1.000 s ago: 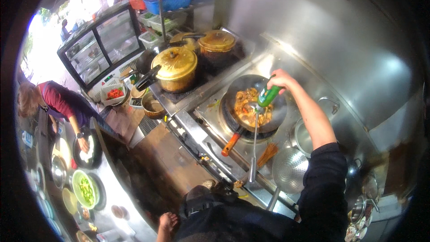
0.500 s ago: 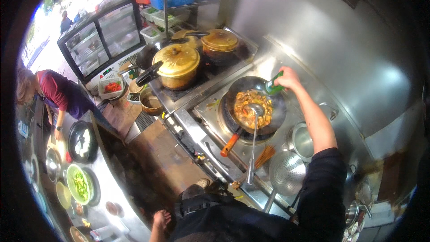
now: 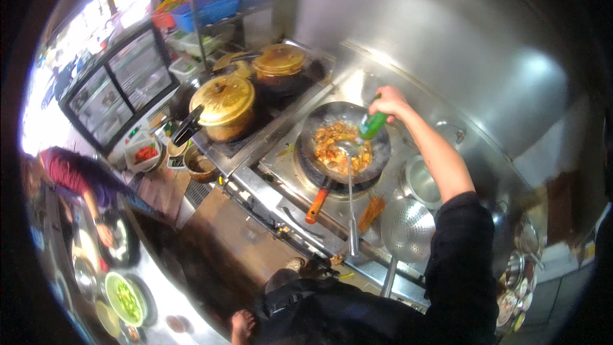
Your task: The person stir-fries ingredients in a wok, adds seasonings and a green liquid from a bottle, and transfers cooked items into a strainer. They also handle chopped vegetables and other prepared ingredients on the prep counter.
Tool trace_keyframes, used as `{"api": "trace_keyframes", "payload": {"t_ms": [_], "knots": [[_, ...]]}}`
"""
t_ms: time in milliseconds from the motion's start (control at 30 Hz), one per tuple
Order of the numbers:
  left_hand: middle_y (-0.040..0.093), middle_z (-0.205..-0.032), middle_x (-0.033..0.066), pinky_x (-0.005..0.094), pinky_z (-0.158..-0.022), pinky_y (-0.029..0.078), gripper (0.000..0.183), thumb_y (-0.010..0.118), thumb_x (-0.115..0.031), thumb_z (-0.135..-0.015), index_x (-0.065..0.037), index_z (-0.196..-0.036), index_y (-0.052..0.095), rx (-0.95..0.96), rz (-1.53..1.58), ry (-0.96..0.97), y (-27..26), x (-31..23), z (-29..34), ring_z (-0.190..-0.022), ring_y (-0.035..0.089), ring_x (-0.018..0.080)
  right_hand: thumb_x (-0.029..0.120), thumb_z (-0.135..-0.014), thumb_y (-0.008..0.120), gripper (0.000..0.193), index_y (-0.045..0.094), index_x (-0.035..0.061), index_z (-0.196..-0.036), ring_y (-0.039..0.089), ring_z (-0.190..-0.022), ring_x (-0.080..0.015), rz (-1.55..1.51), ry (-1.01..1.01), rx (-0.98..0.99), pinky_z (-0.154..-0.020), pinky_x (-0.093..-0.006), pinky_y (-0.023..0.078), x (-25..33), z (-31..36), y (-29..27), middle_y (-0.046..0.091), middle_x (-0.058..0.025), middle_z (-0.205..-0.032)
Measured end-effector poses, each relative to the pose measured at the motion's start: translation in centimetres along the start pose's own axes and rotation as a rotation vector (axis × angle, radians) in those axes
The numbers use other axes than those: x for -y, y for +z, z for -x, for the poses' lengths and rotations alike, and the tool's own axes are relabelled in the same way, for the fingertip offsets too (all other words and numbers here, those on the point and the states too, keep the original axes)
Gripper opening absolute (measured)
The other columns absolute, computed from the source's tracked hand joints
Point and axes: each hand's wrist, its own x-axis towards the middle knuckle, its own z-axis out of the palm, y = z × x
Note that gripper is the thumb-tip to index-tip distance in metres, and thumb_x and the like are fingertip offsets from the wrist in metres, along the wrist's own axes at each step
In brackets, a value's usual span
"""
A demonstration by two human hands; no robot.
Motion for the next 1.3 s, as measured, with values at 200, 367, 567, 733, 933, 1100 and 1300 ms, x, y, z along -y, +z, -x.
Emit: {"api": "trace_keyframes", "payload": {"t_ms": [200, 367, 567, 733, 933, 1100, 1300], "knots": [[0.055, -0.115, 0.0112, 0.0309, -0.081, 0.044, 0.035, 0.056, -0.025, -0.088, -0.003, -0.115, 0.056, 0.051, -0.367, 0.420, 7.3, -7.4, 5.3, -0.101, 0.053, 0.0198, 0.020, -0.055, 0.075, 0.054, 0.060, 0.0040, -0.105, 0.065, -0.076, -0.0253, -0.018, 0.017, -0.058, -0.055, -0.0339, 0.057, -0.1, 1.2, 0.7, 0.064, -0.0135, -0.097], [0.036, -0.141, 0.0185, 0.0322, -0.109, 0.019, 0.047, 0.057, -0.026, -0.088, 0.001, -0.125, 0.050, 0.336, -0.556, 0.538, 12.6, -11.1, 8.4, -0.134, 0.028, 0.0257, 0.019, -0.055, 0.075, 0.054, 0.060, 0.0046, -0.105, 0.065, -0.077, -0.0248, -0.165, 0.056, -0.053, -0.053, -0.0346, 0.056, -1.9, 0.7, 0.6, 0.064, -0.0133, -0.096], [0.047, -0.134, 0.0139, 0.0314, -0.103, 0.032, 0.048, 0.052, -0.034, -0.090, -0.002, -0.126, 0.051, 0.622, -0.816, 0.322, 12.6, -11.7, 7.4, -0.123, 0.043, 0.0213, 0.017, -0.057, 0.075, 0.058, 0.058, 0.0022, -0.110, 0.064, -0.082, -0.0247, -0.108, 0.040, 0.002, -0.055, -0.0332, 0.057, -1.1, 1.7, -0.3, 0.063, -0.0145, -0.096], [0.050, -0.132, 0.0087, 0.0341, -0.105, 0.031, 0.042, 0.041, -0.039, -0.092, -0.016, -0.125, 0.055, 0.631, -1.310, 0.564, 11.5, -11.6, 4.8, -0.124, 0.044, 0.0256, 0.019, -0.054, 0.074, 0.049, 0.063, 0.0058, -0.100, 0.066, -0.076, -0.0220, -0.064, 0.006, -0.097, -0.051, -0.0344, 0.056, -1.2, 1.5, -0.1, 0.066, -0.0109, -0.090], [0.052, -0.130, 0.0076, 0.0353, -0.106, 0.031, 0.045, 0.037, -0.042, -0.091, -0.019, -0.124, 0.056, 0.657, -1.438, 0.709, 10.6, -10.4, 1.3, -0.123, 0.045, 0.0289, 0.017, -0.057, 0.074, 0.047, 0.061, 0.0029, -0.100, 0.064, -0.071, -0.0217, -0.107, -0.008, -0.070, -0.047, -0.0324, 0.053, -0.6, 1.0, -1.0, 0.063, -0.0116, -0.085], [0.052, -0.127, 0.0131, 0.0345, -0.095, 0.042, 0.036, 0.043, -0.024, -0.092, -0.009, -0.122, 0.054, 0.599, -1.273, 0.487, 12.3, -12.1, 5.9, -0.113, 0.051, 0.0278, 0.017, -0.057, 0.075, 0.047, 0.061, 0.0032, -0.099, 0.064, -0.067, -0.0213, -0.098, -0.011, -0.081, -0.046, -0.0319, 0.053, -0.3, 1.0, -1.5, 0.064, -0.0117, -0.084], [0.057, -0.121, 0.0145, 0.0321, -0.093, 0.041, 0.036, 0.046, -0.027, -0.092, -0.007, -0.120, 0.057, 0.605, -1.231, 0.533, 12.3, -12.3, 6.3, -0.107, 0.055, 0.0251, 0.020, -0.054, 0.076, 0.049, 0.063, 0.0044, -0.098, 0.066, -0.070, -0.0212, -0.058, -0.002, -0.096, -0.051, -0.0343, 0.057, 0.1, 0.6, -1.8, 0.066, -0.0106, -0.088]]}}
